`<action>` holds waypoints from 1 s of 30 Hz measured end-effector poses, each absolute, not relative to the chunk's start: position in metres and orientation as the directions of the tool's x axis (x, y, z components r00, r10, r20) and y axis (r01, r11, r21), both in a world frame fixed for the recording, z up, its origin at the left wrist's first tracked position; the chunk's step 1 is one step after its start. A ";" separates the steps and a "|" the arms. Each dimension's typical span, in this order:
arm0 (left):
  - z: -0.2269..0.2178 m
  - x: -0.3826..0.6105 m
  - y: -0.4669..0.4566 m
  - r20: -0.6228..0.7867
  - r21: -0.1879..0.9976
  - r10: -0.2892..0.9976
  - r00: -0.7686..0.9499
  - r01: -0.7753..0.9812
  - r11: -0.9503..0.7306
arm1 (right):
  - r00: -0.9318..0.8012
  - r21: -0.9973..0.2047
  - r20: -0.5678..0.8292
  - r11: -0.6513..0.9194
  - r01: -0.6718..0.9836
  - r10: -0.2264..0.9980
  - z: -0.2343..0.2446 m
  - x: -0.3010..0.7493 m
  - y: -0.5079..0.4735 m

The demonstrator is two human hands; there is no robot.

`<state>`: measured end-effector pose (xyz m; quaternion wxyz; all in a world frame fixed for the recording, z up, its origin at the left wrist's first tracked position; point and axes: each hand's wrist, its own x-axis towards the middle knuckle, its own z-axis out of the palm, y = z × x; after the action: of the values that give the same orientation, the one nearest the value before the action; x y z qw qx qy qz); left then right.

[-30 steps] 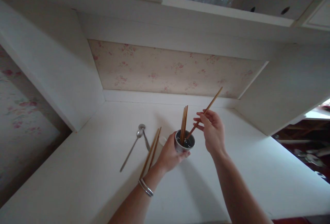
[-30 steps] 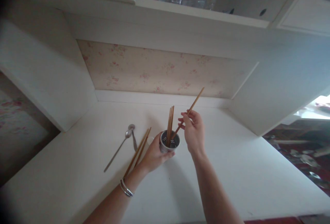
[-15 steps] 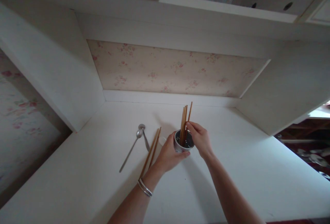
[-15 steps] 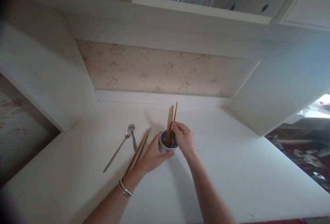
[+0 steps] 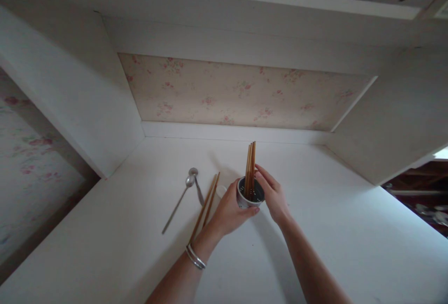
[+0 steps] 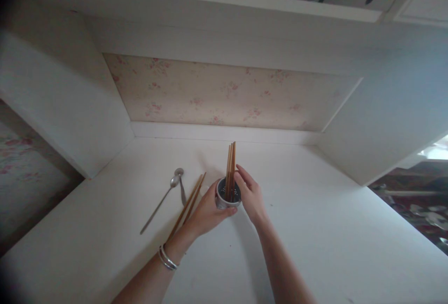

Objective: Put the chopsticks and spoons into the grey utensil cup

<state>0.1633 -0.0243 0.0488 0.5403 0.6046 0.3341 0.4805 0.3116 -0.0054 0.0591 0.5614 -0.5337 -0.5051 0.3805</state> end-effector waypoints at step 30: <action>0.053 0.091 -0.017 -0.013 0.190 1.000 0.001 0.982 0.001 | 0.014 -0.964 0.256 0.254 0.077 0.967 0.021 0.309 -0.027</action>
<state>0.0915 -0.0173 0.0532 0.0722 0.7038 0.7039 0.0629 0.3087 -0.0266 0.0214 0.5471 -0.4558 -0.5724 0.4067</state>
